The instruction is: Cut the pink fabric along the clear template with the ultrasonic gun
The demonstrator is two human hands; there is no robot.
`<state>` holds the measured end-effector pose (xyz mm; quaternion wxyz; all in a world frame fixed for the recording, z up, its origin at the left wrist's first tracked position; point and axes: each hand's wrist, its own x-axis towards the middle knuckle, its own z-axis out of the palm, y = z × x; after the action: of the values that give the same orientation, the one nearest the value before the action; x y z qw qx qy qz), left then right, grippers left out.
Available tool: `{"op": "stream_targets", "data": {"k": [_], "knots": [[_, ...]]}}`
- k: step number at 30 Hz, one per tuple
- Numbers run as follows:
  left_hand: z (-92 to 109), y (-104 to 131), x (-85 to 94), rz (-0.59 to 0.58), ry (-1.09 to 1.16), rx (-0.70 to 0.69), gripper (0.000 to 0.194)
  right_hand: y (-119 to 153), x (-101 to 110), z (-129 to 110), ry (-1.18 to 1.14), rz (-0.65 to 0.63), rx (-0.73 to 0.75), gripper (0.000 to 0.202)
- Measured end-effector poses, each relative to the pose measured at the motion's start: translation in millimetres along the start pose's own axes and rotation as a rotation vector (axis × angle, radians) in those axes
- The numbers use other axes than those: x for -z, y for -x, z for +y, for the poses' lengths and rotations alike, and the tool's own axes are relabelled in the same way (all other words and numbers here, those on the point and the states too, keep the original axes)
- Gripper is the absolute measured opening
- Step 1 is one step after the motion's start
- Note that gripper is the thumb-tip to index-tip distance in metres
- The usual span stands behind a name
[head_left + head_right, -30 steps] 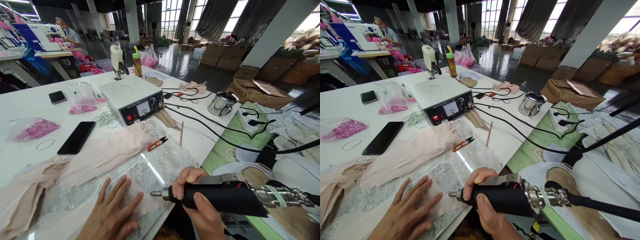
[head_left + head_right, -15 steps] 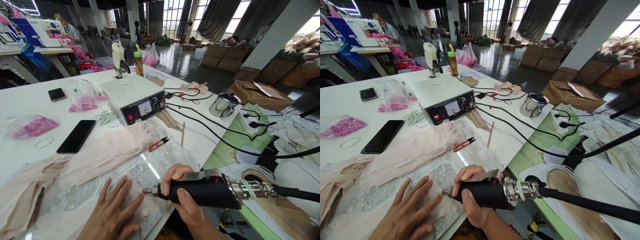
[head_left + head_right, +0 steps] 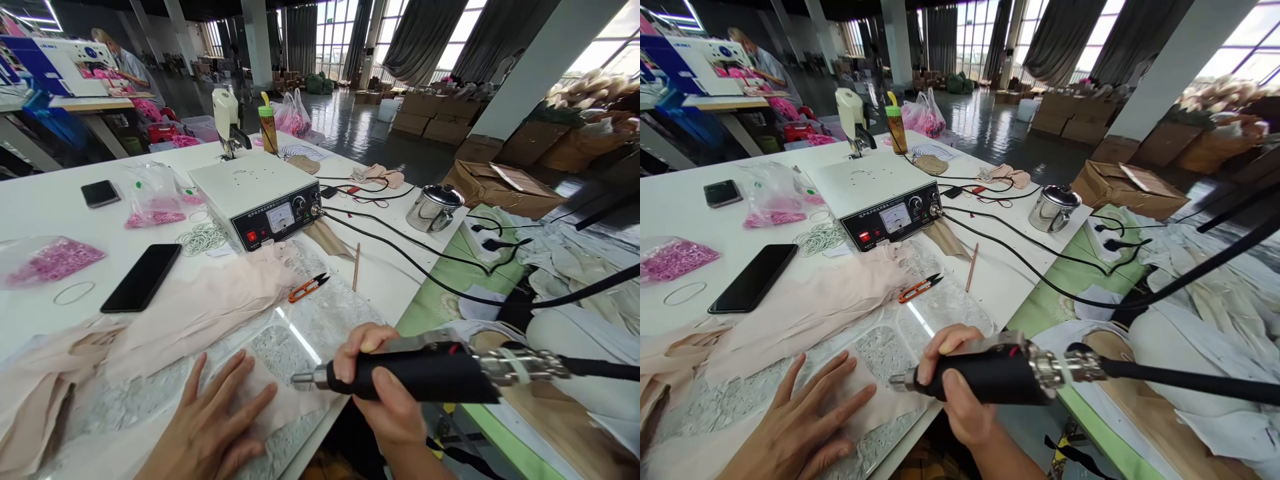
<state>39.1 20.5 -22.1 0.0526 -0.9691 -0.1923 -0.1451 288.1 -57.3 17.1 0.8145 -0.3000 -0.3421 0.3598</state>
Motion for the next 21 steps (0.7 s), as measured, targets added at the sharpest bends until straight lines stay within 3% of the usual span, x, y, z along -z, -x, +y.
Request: {"op": "stream_targets", "data": {"k": [5, 11, 16, 21], "knots": [[-8, -4, 9.5, -0.008, 0.024, -0.012, 0.043, 6, 18, -24, 0.043, 0.078, 0.021, 0.016], [7, -8, 19.1, 0.082, 0.094, 0.011, 0.041, 13, 25, -23, 0.120, 0.043, 0.005, 0.015], [21, -8, 16.0, 0.049, 0.089, 0.008, 0.038, 15, 28, -29, 0.129, 0.049, -0.019, 0.015], [22, -6, 9.7, 0.021, 0.051, 0.027, 0.043, 13, 33, -30, 0.135, 0.024, 0.008, 0.013]]}}
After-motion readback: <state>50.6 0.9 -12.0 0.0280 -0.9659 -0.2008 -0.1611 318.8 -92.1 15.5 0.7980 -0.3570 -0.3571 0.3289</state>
